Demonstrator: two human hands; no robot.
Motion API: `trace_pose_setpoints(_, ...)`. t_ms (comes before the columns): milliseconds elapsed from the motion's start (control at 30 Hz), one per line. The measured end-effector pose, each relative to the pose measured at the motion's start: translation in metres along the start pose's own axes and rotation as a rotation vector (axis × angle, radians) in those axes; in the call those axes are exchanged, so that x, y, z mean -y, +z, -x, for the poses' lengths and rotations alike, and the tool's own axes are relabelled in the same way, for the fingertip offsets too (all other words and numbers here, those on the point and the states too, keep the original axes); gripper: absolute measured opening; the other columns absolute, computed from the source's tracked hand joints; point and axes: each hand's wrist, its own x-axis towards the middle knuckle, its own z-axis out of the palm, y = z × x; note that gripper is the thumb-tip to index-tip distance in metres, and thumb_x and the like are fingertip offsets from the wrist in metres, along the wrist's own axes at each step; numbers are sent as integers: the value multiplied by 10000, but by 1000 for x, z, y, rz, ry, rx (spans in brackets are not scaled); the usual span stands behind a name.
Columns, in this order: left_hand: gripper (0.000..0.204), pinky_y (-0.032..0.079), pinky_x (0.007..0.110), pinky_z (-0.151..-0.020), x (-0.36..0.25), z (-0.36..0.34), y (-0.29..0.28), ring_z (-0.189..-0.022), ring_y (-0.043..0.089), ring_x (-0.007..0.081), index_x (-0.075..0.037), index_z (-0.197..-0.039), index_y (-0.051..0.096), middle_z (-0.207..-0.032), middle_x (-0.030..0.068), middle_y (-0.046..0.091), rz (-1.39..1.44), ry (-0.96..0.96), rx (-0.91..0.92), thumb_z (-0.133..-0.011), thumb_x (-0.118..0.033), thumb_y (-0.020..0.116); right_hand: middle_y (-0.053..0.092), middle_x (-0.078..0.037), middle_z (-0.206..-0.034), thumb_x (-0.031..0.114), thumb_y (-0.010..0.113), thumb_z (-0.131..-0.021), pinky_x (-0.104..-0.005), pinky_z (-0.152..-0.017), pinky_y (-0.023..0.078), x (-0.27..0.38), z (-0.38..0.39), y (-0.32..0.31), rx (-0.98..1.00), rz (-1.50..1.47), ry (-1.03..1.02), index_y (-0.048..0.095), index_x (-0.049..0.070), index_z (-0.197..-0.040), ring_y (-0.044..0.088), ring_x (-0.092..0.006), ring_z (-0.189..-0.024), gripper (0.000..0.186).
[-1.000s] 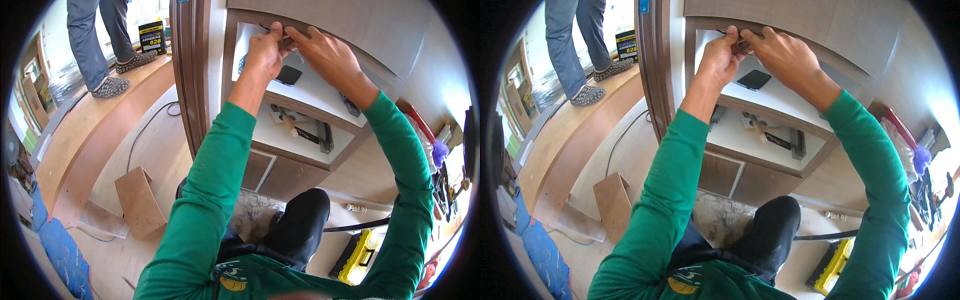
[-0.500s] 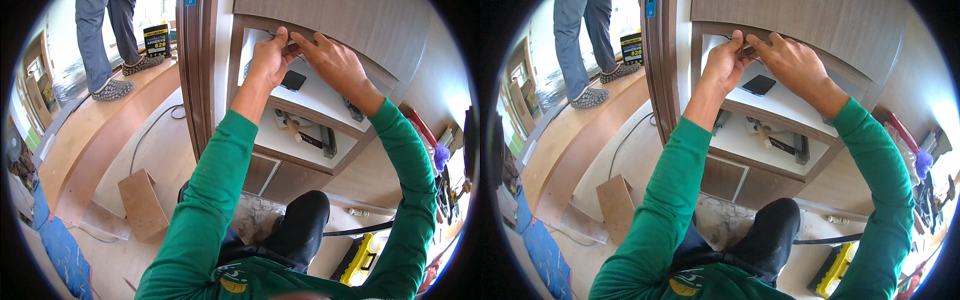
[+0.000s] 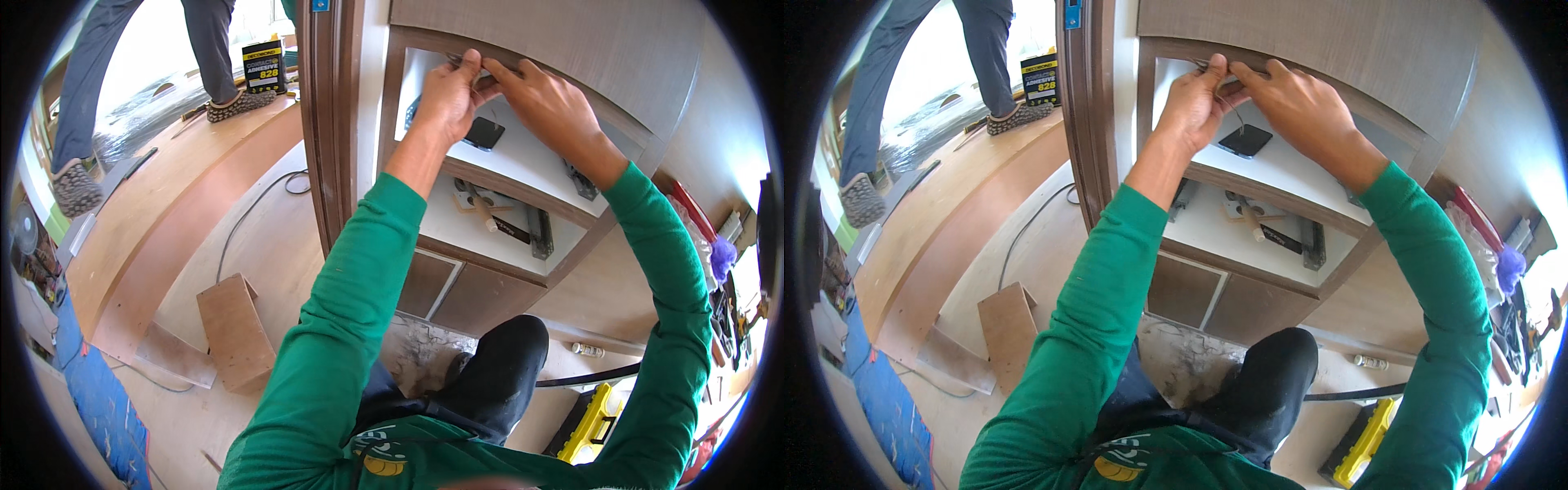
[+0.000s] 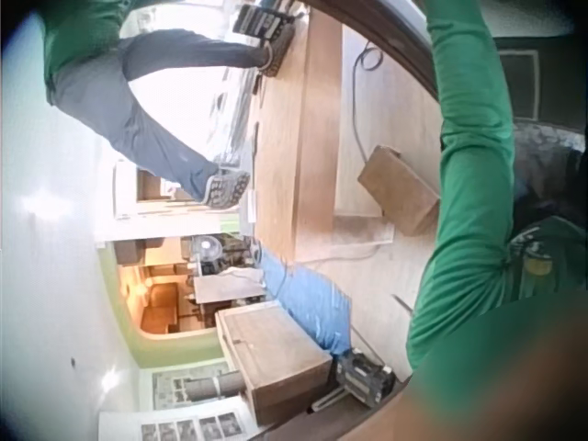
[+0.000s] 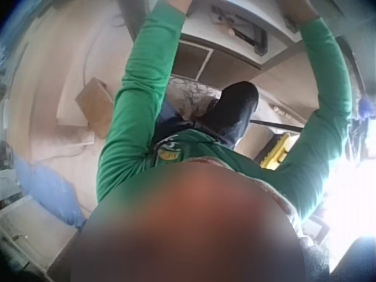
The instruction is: The person kneels in front of a wooden cabinet and repeatedly uses a chisel to tap and adjust a curved wooden trim piece along the top edge of the cabinet opening. The person holds the trim with one hand and taps it with the chisel in the other, working along the curve.
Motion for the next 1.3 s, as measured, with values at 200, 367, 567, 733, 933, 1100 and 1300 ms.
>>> trace_pose_setpoints(200,426,637,467,-1036,-7,2,-2,-1072,722,311,70,-1146,643,-1077,119,689,49,-5,70,-1075,-345,703,712,-134,-989,127,741,-966,-352,-685,665,-2,-2,-4,-62,37,-52,558,134,-1520,803,-271,-829,583)
trace_pose_setpoints(367,380,643,440,-977,-1,-4,-7,-1036,714,275,61,-1170,632,-1113,132,690,52,36,18,-1110,-313,661,714,-129,-990,141,755,-959,-343,-690,667,-2,-8,2,-55,37,-43,574,122,-1500,805,-274,-839,570)
trace_pose_setpoints(567,347,630,418,-972,1,-10,-7,-1011,700,250,28,-1160,659,-1102,108,705,45,29,-61,-1119,-316,644,715,-114,-997,135,751,-935,-350,-712,663,6,-16,10,-20,82,-30,574,141,-1498,797,-272,-820,590)
trace_pose_setpoints(733,417,623,430,-992,-3,-4,-4,-1026,713,268,49,-1204,649,-1121,116,711,19,-5,20,-1095,-353,674,719,-112,-992,135,752,-931,-345,-688,659,0,-12,1,-27,62,-24,581,146,-1497,798,-266,-816,592)
trace_pose_setpoints(933,403,633,434,-1030,0,4,-3,-1069,712,272,56,-1181,647,-1146,126,689,80,18,36,-1084,-333,688,728,-133,-1006,137,776,-951,-358,-704,673,-1,-7,-5,-9,22,-12,562,124,-1521,810,-279,-856,609)
trace_pose_setpoints(1100,336,646,437,-1019,-1,1,-7,-1072,696,259,47,-1167,652,-1104,102,683,120,40,-28,-1103,-282,667,733,-144,-1028,153,783,-954,-359,-727,680,3,-14,-2,-24,26,-30,561,117,-1520,813,-295,-873,608)
trace_pose_setpoints(1300,450,670,421,-911,7,-10,-13,-985,714,285,126,-1279,545,-1155,165,668,105,61,-20,-1111,-273,667,699,-99,-975,169,767,-959,-354,-688,650,5,-11,13,-107,26,-11,567,150,-1488,781,-262,-839,567)
